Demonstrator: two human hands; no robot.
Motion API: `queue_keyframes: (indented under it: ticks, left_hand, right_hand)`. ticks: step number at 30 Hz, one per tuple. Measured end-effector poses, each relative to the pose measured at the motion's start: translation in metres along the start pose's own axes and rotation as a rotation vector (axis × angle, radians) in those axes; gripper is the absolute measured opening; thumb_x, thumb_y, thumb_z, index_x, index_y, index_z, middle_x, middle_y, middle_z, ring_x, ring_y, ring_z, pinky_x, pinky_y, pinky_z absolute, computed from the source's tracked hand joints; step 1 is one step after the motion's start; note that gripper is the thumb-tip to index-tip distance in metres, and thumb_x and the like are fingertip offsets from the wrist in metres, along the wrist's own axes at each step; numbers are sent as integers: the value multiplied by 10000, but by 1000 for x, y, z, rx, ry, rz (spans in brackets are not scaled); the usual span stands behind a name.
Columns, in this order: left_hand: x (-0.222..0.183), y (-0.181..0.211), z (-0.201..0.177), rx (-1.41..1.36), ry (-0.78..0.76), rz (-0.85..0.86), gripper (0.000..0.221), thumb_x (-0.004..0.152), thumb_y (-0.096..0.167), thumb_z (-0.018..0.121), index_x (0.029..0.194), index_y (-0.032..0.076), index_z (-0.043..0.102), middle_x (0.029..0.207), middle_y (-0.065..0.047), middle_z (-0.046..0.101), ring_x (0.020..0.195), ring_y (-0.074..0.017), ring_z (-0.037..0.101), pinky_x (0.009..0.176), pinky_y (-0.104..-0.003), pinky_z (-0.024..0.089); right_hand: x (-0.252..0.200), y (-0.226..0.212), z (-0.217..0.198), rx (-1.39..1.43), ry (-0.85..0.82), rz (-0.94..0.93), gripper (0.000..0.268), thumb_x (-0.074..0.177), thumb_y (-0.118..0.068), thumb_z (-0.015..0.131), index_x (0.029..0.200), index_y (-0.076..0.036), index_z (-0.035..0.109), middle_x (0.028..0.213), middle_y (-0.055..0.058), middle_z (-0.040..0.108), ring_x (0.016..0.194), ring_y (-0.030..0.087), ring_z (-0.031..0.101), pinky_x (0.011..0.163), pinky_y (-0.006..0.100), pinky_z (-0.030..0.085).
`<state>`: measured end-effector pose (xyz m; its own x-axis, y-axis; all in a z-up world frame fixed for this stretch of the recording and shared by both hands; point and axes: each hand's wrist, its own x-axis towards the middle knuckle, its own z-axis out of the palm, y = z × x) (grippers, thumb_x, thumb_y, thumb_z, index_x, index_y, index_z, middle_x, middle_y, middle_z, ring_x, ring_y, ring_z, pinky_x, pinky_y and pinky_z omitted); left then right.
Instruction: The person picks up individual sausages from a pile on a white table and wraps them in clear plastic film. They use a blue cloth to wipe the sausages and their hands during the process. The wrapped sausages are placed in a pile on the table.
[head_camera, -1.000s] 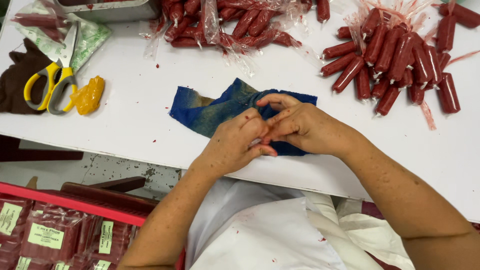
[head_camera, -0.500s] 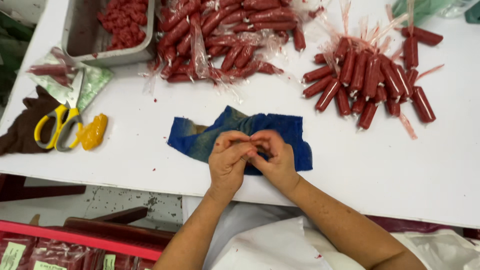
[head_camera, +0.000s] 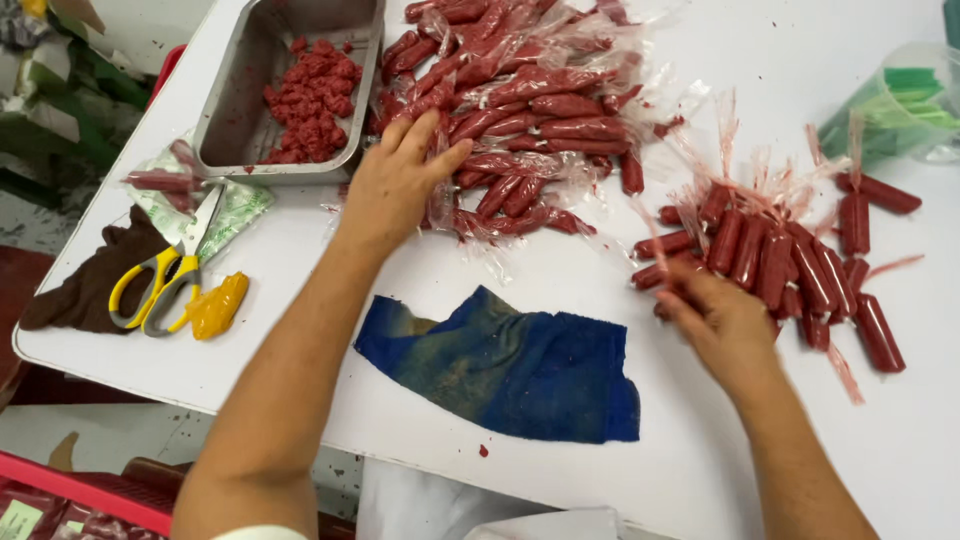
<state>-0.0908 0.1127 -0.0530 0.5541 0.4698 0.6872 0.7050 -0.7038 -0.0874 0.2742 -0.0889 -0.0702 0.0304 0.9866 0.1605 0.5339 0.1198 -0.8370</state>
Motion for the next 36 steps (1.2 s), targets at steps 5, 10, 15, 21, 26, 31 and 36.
queue_keyframes:
  ticks: [5,10,15,21,26,31,36]
  left_hand:
    - [32,-31,13,-67,-314,61,93,812,297,821,868,226,801,1116,-7,758,1265,-300,521,956,-532,427]
    - [77,41,-51,-459,-126,-52,156,874,270,812,878,120,770,1157,-34,709,1229,-296,495,1054,-496,383]
    - [60,103,-89,-731,-55,-14,99,842,30,697,782,82,637,1268,-143,622,1190,-318,517,1023,-469,422]
    - [-34,137,-75,-1633,-321,-890,725,941,666,485,1471,174,459,1242,-161,658,1011,-218,715,820,-305,606]
    - [-72,180,-79,-1788,-193,-995,761,961,614,514,1521,113,397,1213,-89,594,1061,-200,664,865,-308,568]
    - [-52,176,-81,-1269,-11,-628,535,1046,425,562,1494,157,444,1414,-173,530,1311,-344,529,1135,-474,407]
    - [-25,184,-82,-1326,114,-548,161,992,256,658,1072,154,754,954,-24,701,953,-166,678,947,-322,538]
  right_hand:
    - [16,-43,-11,-477,-5,-237,530,880,-147,679,1377,-11,557,1437,222,552,1389,349,484,1173,488,358]
    - [63,-94,46,-237,-84,-338,592,960,-339,629,1459,-72,454,1542,167,466,1438,332,424,1187,440,306]
    - [63,-124,103,759,-138,-169,476,991,-343,632,1354,-64,503,1366,71,578,1283,144,525,1134,320,441]
    - [34,-119,100,1360,-264,58,261,1074,-344,464,1009,-115,571,617,-98,285,552,70,384,665,289,504]
    - [17,-124,108,1446,-330,58,251,1007,-314,449,1036,-78,530,635,-66,319,609,110,446,741,338,492]
    - [0,-89,129,1127,-297,90,188,892,-210,514,982,-63,589,617,-37,386,564,131,469,634,286,481]
    - [-16,-81,116,1083,-323,42,166,898,-96,454,835,-68,605,558,-4,410,508,184,437,598,328,453]
